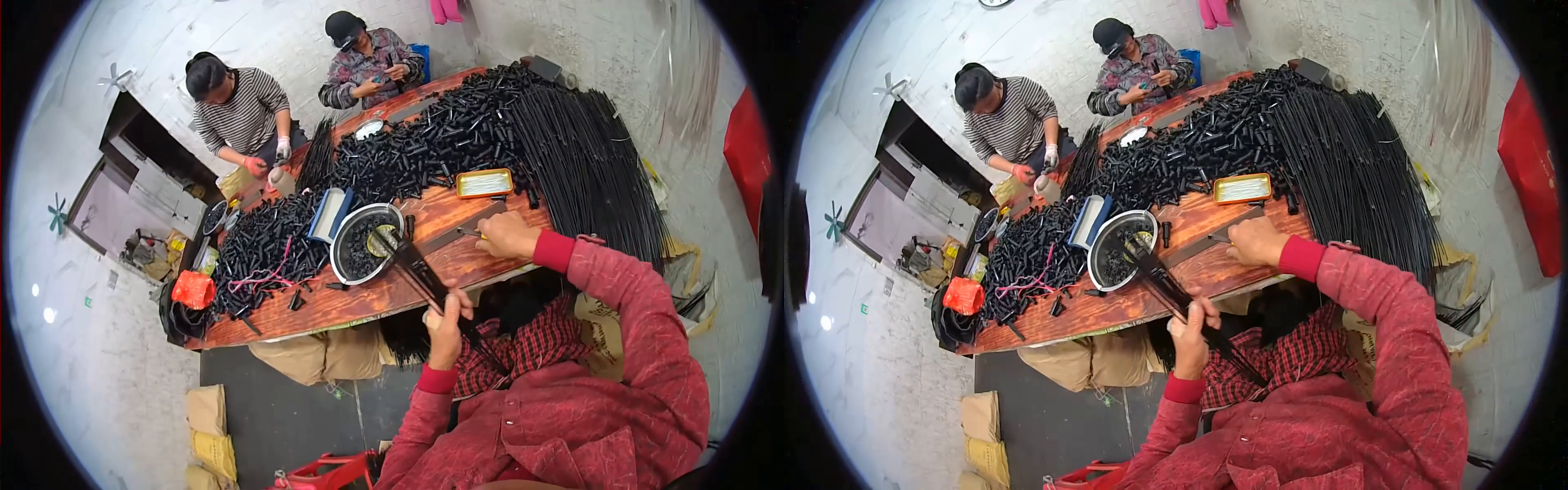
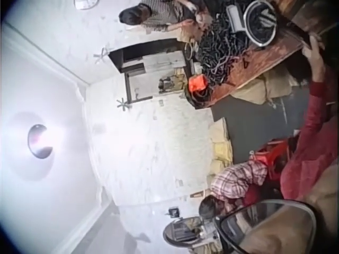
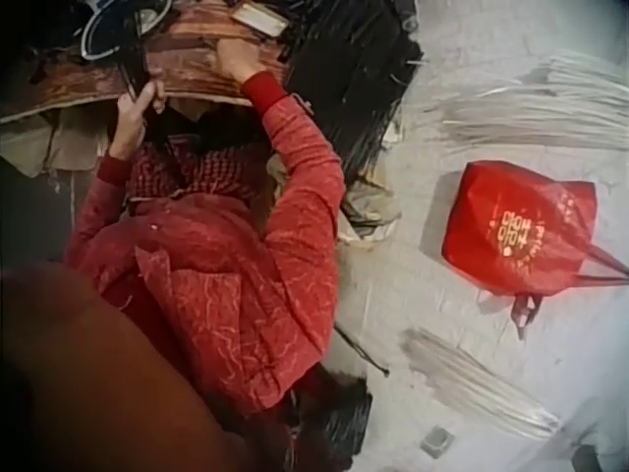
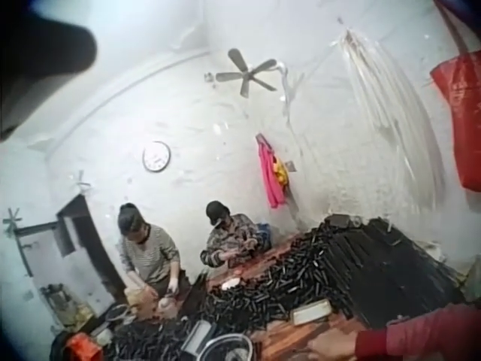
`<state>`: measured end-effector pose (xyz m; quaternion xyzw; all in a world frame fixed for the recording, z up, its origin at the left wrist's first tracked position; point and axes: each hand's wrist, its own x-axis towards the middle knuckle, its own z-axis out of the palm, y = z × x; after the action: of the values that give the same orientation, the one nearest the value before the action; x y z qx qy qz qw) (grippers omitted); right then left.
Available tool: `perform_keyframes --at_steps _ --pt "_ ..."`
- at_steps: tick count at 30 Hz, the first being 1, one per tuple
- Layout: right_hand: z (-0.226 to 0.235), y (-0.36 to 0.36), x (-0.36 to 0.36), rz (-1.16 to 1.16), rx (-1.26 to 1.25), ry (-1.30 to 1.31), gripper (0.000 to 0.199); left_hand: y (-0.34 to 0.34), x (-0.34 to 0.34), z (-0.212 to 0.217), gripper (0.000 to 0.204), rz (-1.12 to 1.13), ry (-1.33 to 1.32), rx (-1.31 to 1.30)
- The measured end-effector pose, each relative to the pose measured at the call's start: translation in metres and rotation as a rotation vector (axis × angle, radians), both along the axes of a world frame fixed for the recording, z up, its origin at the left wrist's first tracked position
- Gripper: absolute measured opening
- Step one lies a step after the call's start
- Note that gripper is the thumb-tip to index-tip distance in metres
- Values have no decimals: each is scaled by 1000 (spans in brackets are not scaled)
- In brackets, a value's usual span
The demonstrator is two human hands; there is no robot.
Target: Trimming and bundling black electrical wires at a factory workbench.
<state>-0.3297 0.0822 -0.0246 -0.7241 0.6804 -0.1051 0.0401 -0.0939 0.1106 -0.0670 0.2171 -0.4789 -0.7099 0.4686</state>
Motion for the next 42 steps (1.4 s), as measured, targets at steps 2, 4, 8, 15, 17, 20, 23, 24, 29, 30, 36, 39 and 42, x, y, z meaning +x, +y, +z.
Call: perform_keyframes --at_steps 2,4,8,15,17,20,23,24,29,30,36,39,42 --pt "-13 -9 3 -57 -24 45 37 9 -10 -7 24 -107 36 11" --pt "-32 -11 2 -96 -177 85 34 13 -22 2 21 -198 52 27" --pt "-43 -1 4 -99 -244 70 34 16 -29 29 20 -283 65 9" --pt "2 67 1 130 -242 -390 18 5 20 117 20 -104 211 -129" --pt "11 87 2 115 -33 -656 19 -3 46 138 23 -73 328 -203" --pt "-3 112 -1 82 232 -1002 21 -18 86 154 22 -31 433 -292" --pt "-13 130 1 70 351 -889 24 -20 112 159 19 184 521 -320" --pt "-24 135 -1 77 389 -794 26 -21 122 156 20 253 595 -275" --pt "-45 154 27 257 418 -621 42 -39 166 118 11 262 908 1" --pt "-37 159 43 275 358 -735 50 -40 168 106 9 319 971 149" --pt "44 173 81 421 -259 -1111 73 9 65 61 16 52 858 621" --pt "72 198 64 451 -516 -1043 48 62 18 70 25 -114 804 866" --pt "85 211 60 501 -590 -1396 30 93 -3 45 28 -323 505 817"
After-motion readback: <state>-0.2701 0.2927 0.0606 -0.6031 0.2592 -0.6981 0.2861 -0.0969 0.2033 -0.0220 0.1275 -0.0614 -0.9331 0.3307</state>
